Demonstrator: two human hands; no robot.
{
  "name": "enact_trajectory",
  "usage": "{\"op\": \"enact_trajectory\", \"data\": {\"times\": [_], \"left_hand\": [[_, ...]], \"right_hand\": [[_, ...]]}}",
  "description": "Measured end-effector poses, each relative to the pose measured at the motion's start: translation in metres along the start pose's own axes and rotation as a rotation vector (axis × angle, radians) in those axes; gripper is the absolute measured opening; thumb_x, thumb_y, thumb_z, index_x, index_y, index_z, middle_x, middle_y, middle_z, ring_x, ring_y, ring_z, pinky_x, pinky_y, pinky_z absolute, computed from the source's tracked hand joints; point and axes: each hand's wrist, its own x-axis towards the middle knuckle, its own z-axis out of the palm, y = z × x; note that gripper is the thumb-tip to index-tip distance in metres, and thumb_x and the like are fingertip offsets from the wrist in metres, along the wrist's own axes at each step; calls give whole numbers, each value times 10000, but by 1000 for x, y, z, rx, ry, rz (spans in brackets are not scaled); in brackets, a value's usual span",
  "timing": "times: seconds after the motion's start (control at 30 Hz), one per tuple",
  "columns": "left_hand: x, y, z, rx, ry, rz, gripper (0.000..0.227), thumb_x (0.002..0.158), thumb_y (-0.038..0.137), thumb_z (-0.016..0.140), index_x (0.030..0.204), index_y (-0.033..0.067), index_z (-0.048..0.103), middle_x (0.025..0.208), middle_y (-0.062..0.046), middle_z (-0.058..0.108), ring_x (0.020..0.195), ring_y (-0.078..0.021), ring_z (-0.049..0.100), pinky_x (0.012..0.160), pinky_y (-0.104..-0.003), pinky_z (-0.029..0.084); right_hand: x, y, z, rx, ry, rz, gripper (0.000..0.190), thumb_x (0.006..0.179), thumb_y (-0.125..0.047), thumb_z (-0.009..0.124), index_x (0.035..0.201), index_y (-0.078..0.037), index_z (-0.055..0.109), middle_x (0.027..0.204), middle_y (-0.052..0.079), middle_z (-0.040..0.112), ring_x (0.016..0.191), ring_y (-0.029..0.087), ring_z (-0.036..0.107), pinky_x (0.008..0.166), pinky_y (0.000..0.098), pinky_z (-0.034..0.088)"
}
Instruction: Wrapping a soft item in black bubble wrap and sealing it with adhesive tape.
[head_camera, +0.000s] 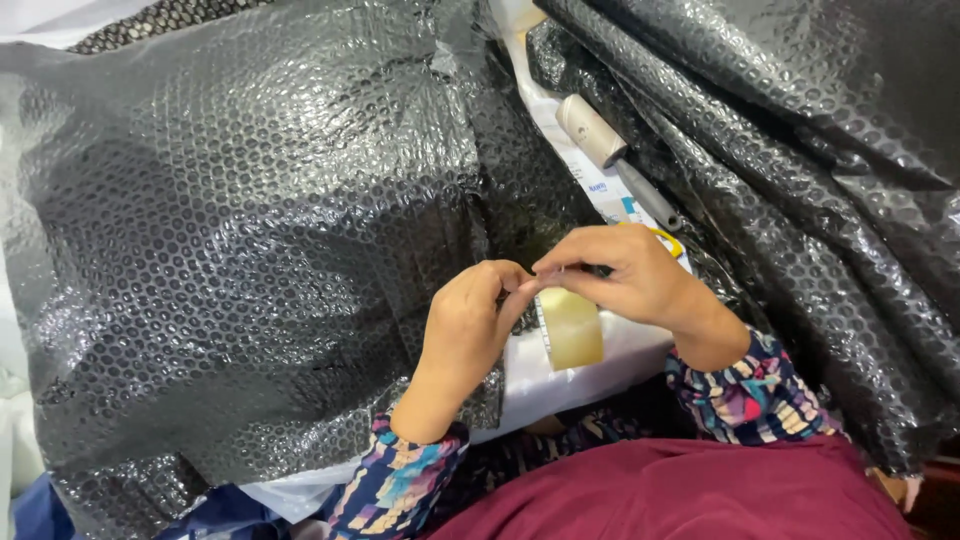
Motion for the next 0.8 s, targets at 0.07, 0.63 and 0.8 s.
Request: {"op": "enact_trajectory", "data": {"times": [0.07,0.63,0.8], "left_hand": [[2,-6,3,-45,2,-38,280,873,108,799,821,99,525,753,-3,689,619,-185,661,546,-271,546],[34,-40,-2,695,-29,-1,430,955,151,703,1356,29,607,1504,-126,522,1421,-288,462,1183,-514,253],[14,-69,15,688,-57,97,517,988,319,678,1411,37,589,1551,-155,485,1464,-338,410,1192,-577,227]], "right_hand": [[8,6,0,24,3,4,104,889,5,736,962,-59,773,825,90,749,688,202,706,681,334,583],[82,30,-4,381,308,161,245,1013,81,607,1249,22,631,1021,73,631,923,145,666,802,225,566],[105,49,12,-3,317,-82,317,972,28,724,1283,13,665,961,127,743,886,213,746,805,325,619]]}}
